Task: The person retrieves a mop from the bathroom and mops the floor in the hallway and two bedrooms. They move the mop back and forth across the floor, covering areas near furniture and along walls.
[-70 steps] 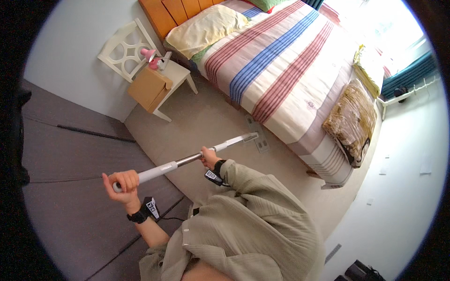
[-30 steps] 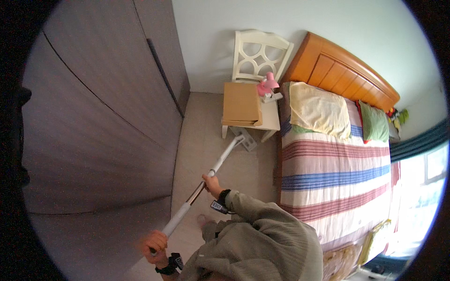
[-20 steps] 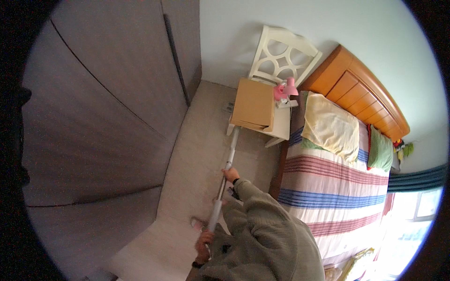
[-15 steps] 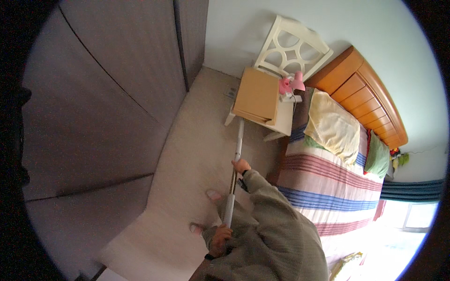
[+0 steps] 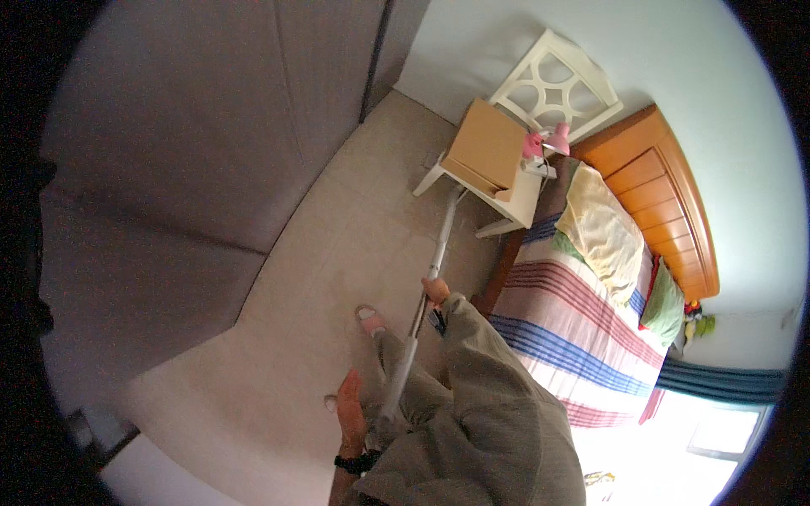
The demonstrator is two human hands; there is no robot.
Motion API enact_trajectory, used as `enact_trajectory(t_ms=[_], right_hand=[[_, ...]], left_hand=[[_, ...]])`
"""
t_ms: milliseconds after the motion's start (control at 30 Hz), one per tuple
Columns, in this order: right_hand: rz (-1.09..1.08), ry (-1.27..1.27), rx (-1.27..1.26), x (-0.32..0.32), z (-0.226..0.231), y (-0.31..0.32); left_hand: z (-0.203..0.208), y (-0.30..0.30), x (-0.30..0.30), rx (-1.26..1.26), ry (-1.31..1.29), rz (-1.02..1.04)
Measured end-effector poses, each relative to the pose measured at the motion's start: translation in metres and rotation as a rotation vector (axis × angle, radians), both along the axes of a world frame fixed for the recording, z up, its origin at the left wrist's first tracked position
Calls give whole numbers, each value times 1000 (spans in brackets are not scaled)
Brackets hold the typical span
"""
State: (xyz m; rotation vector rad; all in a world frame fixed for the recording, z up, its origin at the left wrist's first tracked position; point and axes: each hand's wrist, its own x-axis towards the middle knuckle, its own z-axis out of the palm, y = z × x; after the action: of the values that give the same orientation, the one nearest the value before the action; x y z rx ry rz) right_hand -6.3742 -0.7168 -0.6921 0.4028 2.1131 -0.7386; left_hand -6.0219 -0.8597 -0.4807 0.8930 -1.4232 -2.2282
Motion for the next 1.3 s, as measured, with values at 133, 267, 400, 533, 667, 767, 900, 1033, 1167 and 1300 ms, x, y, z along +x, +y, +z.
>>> enact_trajectory(t_ms=[133,267,400,533,667,767,900,1033,1167,1300], right_hand=[[15,25,-198,-30,26,-52],[21,-68,-158,-50,63,-76],[-32,-71,-110,-44,77,-80],[-73,-29,-172,-23,77,-76],[-101,-84,-264,8,79,-73],[-193,-133,-354,32,84,-84],[-182,-175,-403,53,98,-90],[-172,-183,-386,56,119,-78],[-120,-129,-396,57,132,-73],[-258,-107,-627,42,135,-85]], left_hand=[[48,-9,14,-124,55,-219],[59,-27,-37,-353,248,6],[49,-35,-83,-389,433,123],[66,-25,-84,-401,484,302],[87,-40,-62,-438,484,228],[103,-62,-46,-440,509,185],[124,-71,-34,-472,483,159],[139,-51,-27,-488,428,143],[145,-44,-24,-493,461,109],[153,-76,-50,-487,530,20]])
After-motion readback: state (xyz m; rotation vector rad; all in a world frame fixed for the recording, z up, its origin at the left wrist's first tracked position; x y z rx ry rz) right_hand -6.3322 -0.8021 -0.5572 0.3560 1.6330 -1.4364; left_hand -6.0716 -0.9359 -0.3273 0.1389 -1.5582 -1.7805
